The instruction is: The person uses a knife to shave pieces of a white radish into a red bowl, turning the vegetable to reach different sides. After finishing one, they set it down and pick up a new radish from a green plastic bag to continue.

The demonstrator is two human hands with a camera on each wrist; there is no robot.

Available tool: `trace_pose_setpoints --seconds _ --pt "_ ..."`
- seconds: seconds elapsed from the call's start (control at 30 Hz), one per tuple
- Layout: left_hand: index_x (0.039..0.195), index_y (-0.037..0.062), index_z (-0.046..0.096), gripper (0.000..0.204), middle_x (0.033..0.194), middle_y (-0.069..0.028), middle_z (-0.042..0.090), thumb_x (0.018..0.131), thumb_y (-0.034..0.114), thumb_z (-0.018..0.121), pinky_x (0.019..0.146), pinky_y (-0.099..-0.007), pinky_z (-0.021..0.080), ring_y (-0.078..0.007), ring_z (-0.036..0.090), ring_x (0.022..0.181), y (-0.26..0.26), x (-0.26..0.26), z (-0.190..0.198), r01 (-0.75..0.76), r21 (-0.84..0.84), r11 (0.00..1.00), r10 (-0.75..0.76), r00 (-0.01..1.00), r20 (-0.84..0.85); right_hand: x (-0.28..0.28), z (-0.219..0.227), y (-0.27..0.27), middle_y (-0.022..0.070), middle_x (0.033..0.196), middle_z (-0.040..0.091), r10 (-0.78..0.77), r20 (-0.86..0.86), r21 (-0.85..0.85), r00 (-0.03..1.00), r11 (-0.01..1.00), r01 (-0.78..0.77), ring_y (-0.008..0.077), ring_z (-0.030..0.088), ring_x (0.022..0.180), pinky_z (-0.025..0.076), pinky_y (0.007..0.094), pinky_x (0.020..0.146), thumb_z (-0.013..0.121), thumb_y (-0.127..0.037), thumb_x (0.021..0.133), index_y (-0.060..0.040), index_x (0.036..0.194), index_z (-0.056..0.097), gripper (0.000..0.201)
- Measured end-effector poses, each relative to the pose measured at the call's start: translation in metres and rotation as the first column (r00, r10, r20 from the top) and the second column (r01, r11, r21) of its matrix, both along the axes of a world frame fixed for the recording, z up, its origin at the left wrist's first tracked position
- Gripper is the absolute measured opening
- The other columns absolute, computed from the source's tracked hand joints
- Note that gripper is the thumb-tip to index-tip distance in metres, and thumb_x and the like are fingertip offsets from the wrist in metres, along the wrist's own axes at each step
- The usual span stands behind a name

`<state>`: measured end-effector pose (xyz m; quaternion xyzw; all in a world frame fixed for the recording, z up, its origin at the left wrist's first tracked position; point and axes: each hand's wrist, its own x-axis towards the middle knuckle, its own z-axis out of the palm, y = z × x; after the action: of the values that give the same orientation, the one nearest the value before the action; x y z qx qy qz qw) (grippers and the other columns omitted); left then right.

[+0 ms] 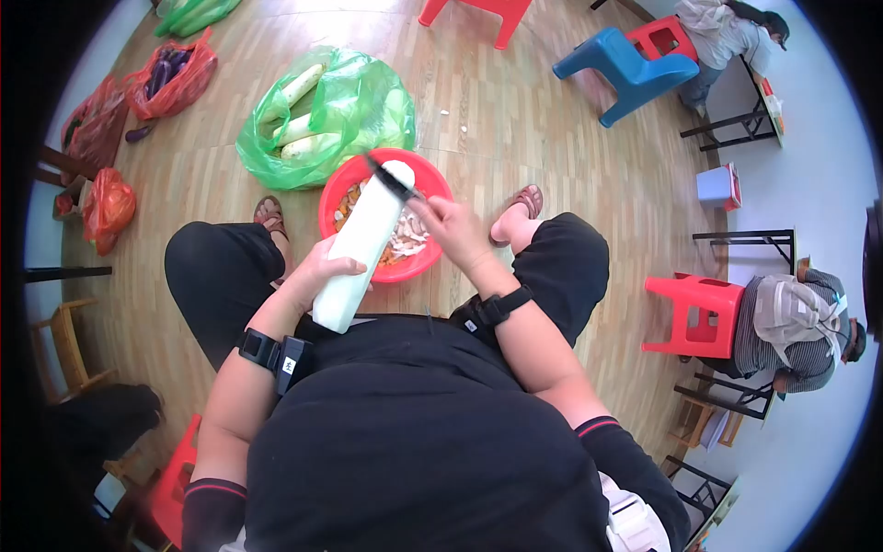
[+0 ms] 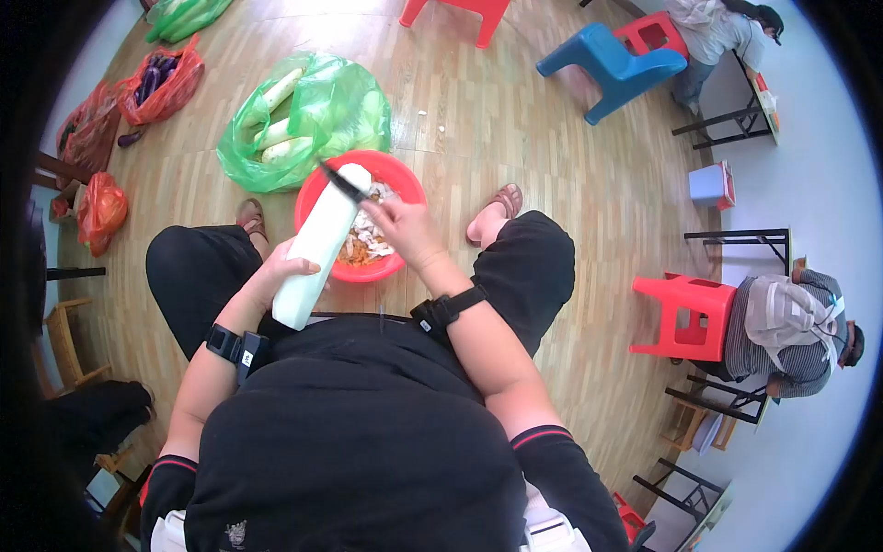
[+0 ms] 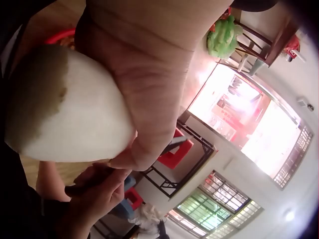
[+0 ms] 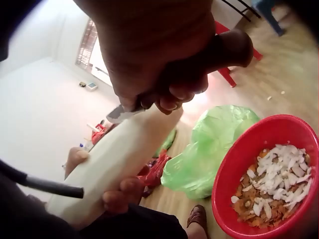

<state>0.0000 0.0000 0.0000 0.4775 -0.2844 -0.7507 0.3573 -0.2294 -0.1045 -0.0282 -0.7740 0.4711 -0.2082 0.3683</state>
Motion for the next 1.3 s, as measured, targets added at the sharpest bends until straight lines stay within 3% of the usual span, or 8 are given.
trace_pose_setpoints --seconds 0.07,0.2,0.27,0.4,0.77,0.9,1.03,1.3 --pt "0.119 -0.0036 0.045 0.059 0.093 -0.0157 0.059 0.070 0.020 0.068 0.065 -0.0343 0.055 -0.0243 0.066 0.072 0.001 0.002 0.001 -0.006 0.002 1.000 0.006 1.000 -0.014 -0.008 0.001 -0.010 0.0168 0.060 0.058 -0.207 -0.105 -0.042 0.973 0.978 0.203 0.0339 0.059 0.056 0.045 0.0420 0.052 0.058 -0.049 0.089 -0.0043 0.071 0.062 0.048" --pt "0.118 -0.0037 0.045 0.057 0.093 -0.0152 0.059 0.070 0.020 0.067 0.064 -0.0343 0.055 -0.0242 0.066 0.071 -0.001 -0.008 -0.006 0.005 0.017 1.000 -0.004 0.999 -0.054 -0.023 0.005 -0.012 0.0175 0.060 0.057 -0.220 -0.198 -0.036 0.955 0.975 0.218 0.0339 0.058 0.055 0.044 0.0421 0.051 0.057 -0.047 0.090 -0.0034 0.069 0.060 0.048" --pt "0.117 -0.0037 0.046 0.056 0.093 -0.0153 0.059 0.071 0.021 0.067 0.065 -0.0345 0.056 -0.0242 0.067 0.071 -0.001 -0.006 -0.005 -0.019 0.007 1.000 0.019 0.999 -0.029 -0.006 0.016 0.003 0.0164 0.059 0.056 -0.164 0.034 0.018 0.986 0.986 0.164 0.0331 0.058 0.054 0.044 0.0412 0.051 0.059 -0.044 0.089 -0.0038 0.068 0.059 0.045" --pt "0.117 -0.0035 0.047 0.054 0.094 -0.0155 0.059 0.073 0.022 0.066 0.067 -0.0349 0.056 -0.0248 0.067 0.073 -0.001 -0.004 -0.010 -0.073 0.077 0.994 0.079 0.993 -0.088 0.014 0.027 0.026 0.0134 0.057 0.055 0.149 -0.021 -0.111 0.989 0.982 -0.150 0.0314 0.057 0.053 0.044 0.0398 0.050 0.063 -0.040 0.087 -0.0071 0.067 0.058 0.039" --pt "0.115 -0.0049 0.047 0.050 0.090 -0.0155 0.061 0.076 0.022 0.061 0.067 -0.0336 0.056 -0.0259 0.068 0.074 0.002 0.002 -0.009 -0.088 0.075 0.993 0.102 0.971 -0.215 0.003 0.023 0.008 0.0142 0.057 0.055 -0.083 -0.031 -0.045 0.996 0.996 0.082 0.0284 0.057 0.051 0.042 0.0365 0.049 0.063 -0.036 0.089 -0.0032 0.070 0.058 0.038" --pt "0.116 -0.0050 0.047 0.050 0.090 -0.0161 0.061 0.076 0.023 0.061 0.067 -0.0334 0.056 -0.0261 0.068 0.074 0.001 -0.001 0.000 -0.083 0.102 0.991 0.102 0.976 -0.193 0.018 0.031 0.027 0.0104 0.056 0.055 0.153 -0.021 -0.193 0.988 0.969 -0.154 0.0287 0.058 0.051 0.045 0.0386 0.049 0.062 -0.041 0.087 -0.0081 0.065 0.057 0.040" --pt "0.116 -0.0052 0.047 0.051 0.089 -0.0170 0.062 0.076 0.023 0.062 0.067 -0.0335 0.056 -0.0262 0.068 0.073 0.003 0.000 -0.001 -0.075 0.114 0.991 0.103 0.960 -0.259 0.023 0.027 0.032 0.0102 0.055 0.055 0.180 0.076 -0.212 0.981 0.964 -0.161 0.0272 0.058 0.050 0.045 0.0369 0.048 0.063 -0.042 0.085 -0.0089 0.064 0.056 0.040" --pt "0.117 -0.0054 0.045 0.054 0.086 -0.0179 0.061 0.074 0.021 0.063 0.063 -0.0366 0.058 -0.0269 0.067 0.069 0.005 0.001 -0.004 0.006 0.110 0.994 0.027 0.957 -0.290 -0.001 0.028 0.002 0.0130 0.056 0.054 -0.114 -0.038 -0.116 0.993 0.987 0.109 0.0291 0.056 0.050 0.041 0.0378 0.048 0.063 -0.038 0.088 -0.0038 0.069 0.057 0.039"
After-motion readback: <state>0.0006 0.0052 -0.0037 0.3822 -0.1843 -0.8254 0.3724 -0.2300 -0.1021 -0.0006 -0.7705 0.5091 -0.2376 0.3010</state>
